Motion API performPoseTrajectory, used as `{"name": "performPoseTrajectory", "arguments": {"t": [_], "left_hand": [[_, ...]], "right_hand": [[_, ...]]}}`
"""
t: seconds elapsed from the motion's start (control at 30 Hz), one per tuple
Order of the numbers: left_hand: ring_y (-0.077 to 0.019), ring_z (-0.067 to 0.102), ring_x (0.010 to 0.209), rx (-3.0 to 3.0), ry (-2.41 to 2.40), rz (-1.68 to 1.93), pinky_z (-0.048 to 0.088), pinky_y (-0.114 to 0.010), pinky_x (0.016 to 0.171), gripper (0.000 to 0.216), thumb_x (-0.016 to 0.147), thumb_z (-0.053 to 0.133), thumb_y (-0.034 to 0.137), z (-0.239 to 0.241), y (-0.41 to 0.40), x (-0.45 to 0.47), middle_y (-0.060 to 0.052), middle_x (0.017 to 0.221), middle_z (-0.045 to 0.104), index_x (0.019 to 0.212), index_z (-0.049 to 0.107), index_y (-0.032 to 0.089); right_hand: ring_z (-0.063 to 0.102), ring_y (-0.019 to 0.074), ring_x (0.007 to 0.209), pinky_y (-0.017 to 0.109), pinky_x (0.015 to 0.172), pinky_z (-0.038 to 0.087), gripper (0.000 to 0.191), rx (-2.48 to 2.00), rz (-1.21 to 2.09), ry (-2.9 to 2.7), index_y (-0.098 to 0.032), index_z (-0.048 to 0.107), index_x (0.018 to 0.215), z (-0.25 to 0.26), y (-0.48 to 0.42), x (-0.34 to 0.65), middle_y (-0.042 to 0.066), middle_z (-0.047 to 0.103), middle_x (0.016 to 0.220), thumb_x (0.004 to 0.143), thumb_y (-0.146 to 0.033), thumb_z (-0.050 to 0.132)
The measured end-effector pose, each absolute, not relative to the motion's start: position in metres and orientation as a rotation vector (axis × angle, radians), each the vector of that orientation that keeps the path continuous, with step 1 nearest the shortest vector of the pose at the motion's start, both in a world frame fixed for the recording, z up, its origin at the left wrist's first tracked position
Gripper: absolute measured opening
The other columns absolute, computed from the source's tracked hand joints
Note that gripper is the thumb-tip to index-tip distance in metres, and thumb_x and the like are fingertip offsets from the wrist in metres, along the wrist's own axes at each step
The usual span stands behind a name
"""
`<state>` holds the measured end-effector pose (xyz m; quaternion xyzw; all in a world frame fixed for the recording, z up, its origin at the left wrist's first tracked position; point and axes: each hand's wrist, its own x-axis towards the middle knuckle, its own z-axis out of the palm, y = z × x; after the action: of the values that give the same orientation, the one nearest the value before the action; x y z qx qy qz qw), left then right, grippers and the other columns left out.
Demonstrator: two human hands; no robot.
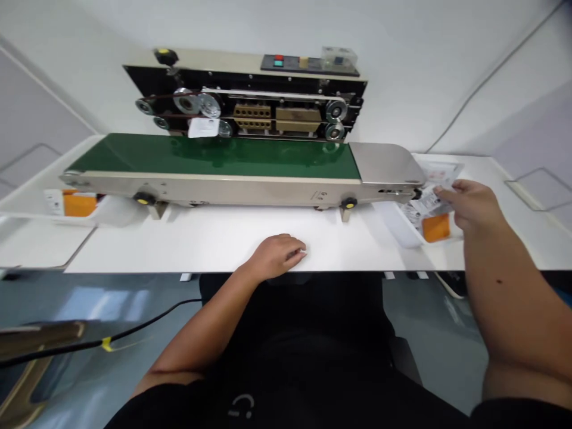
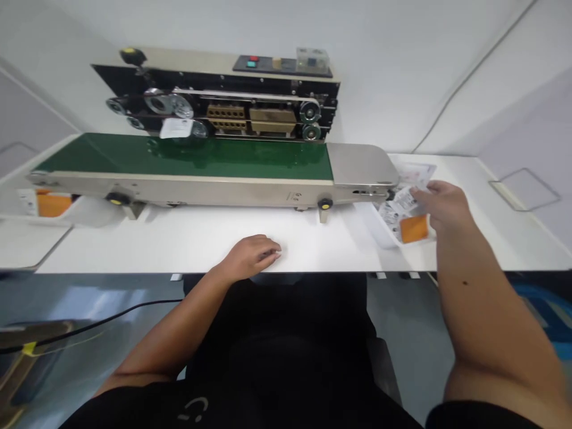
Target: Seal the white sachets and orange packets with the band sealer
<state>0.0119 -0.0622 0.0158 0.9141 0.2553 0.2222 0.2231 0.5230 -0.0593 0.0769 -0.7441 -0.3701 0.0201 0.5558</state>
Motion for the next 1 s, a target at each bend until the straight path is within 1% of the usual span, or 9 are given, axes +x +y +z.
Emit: {"name": "performPoseTrajectory", "arguments": {"t": [0.17,0.27,0.4,0.5,0.63,0.73,0.83,0.93,1.0], "left_hand": [[-0.0216,0.072,0.092,2.531,0.721,0.620,0.055,-0.032,0.081,0.023,0.105,0.056,0.035,0.016,-0.060,0.013,-0.005,0.097,0.078,0.109,0.075,0.024],[-0.0213,0.072,0.090,2.528,0.743,0.625,0.055,-0.032,0.080,0.022,0.105,0.056,0.034,0.018,-0.061,0.013,-0.005,0.096,0.077,0.113,0.073,0.023],[-0.0193,0.070,0.087,2.459,0.791,0.653,0.056,-0.033,0.082,0.027,0.104,0.058,0.036,0.020,-0.062,0.012,-0.005,0.108,0.076,0.126,0.067,0.025],[-0.0193,0.069,0.095,2.325,0.820,0.816,0.057,-0.032,0.080,0.046,0.101,0.064,0.040,0.019,-0.062,0.012,-0.010,0.130,0.069,0.143,0.054,0.026],[-0.0239,0.066,0.114,2.115,0.830,1.120,0.058,-0.031,0.080,0.074,0.094,0.073,0.047,0.013,-0.063,0.011,-0.018,0.150,0.056,0.155,0.039,0.023],[-0.0215,0.071,0.104,2.057,0.989,1.030,0.059,-0.029,0.080,0.053,0.098,0.068,0.045,0.012,-0.063,0.010,-0.012,0.132,0.070,0.143,0.054,0.022],[-0.0193,0.073,0.092,2.009,1.170,0.955,0.059,-0.028,0.078,0.031,0.102,0.063,0.042,0.013,-0.065,0.009,-0.005,0.110,0.077,0.125,0.067,0.021],[-0.0187,0.074,0.089,1.941,1.242,1.073,0.059,-0.027,0.077,0.030,0.101,0.065,0.042,0.013,-0.066,0.009,-0.004,0.105,0.078,0.122,0.068,0.021],[-0.0186,0.074,0.090,1.896,1.259,1.196,0.059,-0.027,0.077,0.032,0.101,0.065,0.043,0.011,-0.068,0.009,-0.005,0.106,0.078,0.124,0.067,0.020]], "right_hand": [[0.075,0.0228,0.082,0.038,0.073,0.060,0.025,-1.557,0.122,-0.533,-0.023,0.059,0.080,0.092,-0.045,0.514,0.013,0.076,0.100,0.072,-0.002,0.069],[0.078,0.0258,0.099,0.040,0.085,0.062,0.027,-1.356,-0.020,-0.596,-0.023,0.053,0.089,0.106,-0.047,0.494,0.016,0.076,0.110,0.072,-0.005,0.063],[0.073,0.0266,0.119,0.043,0.102,0.058,0.035,-1.196,-0.181,-0.755,-0.021,0.054,0.109,0.107,-0.071,0.422,0.015,0.073,0.122,0.077,-0.018,0.066],[0.075,0.0260,0.104,0.042,0.096,0.061,0.038,-1.244,0.107,-0.888,-0.021,0.062,0.106,0.081,-0.096,0.339,0.011,0.076,0.110,0.076,-0.032,0.082],[0.074,0.0237,0.091,0.041,0.090,0.061,0.024,-1.282,0.775,-1.148,-0.024,0.071,0.097,0.030,-0.114,0.241,0.005,0.077,0.096,0.082,-0.040,0.082],[0.073,0.0232,0.098,0.040,0.093,0.060,0.025,-1.205,0.955,-1.111,-0.025,0.074,0.106,0.004,-0.111,0.204,0.005,0.076,0.104,0.086,-0.040,0.080],[0.071,0.0236,0.107,0.038,0.092,0.061,0.044,-1.127,0.928,-0.984,-0.027,0.070,0.119,-0.007,-0.103,0.196,0.005,0.070,0.113,0.079,-0.038,0.086],[0.070,0.0243,0.110,0.037,0.087,0.063,0.056,-1.104,0.954,-0.937,-0.027,0.066,0.121,-0.008,-0.101,0.198,0.006,0.067,0.114,0.072,-0.036,0.090],[0.070,0.0237,0.106,0.037,0.086,0.063,0.050,-1.133,1.004,-0.979,-0.025,0.067,0.115,-0.009,-0.103,0.199,0.006,0.069,0.111,0.073,-0.037,0.090]]}}
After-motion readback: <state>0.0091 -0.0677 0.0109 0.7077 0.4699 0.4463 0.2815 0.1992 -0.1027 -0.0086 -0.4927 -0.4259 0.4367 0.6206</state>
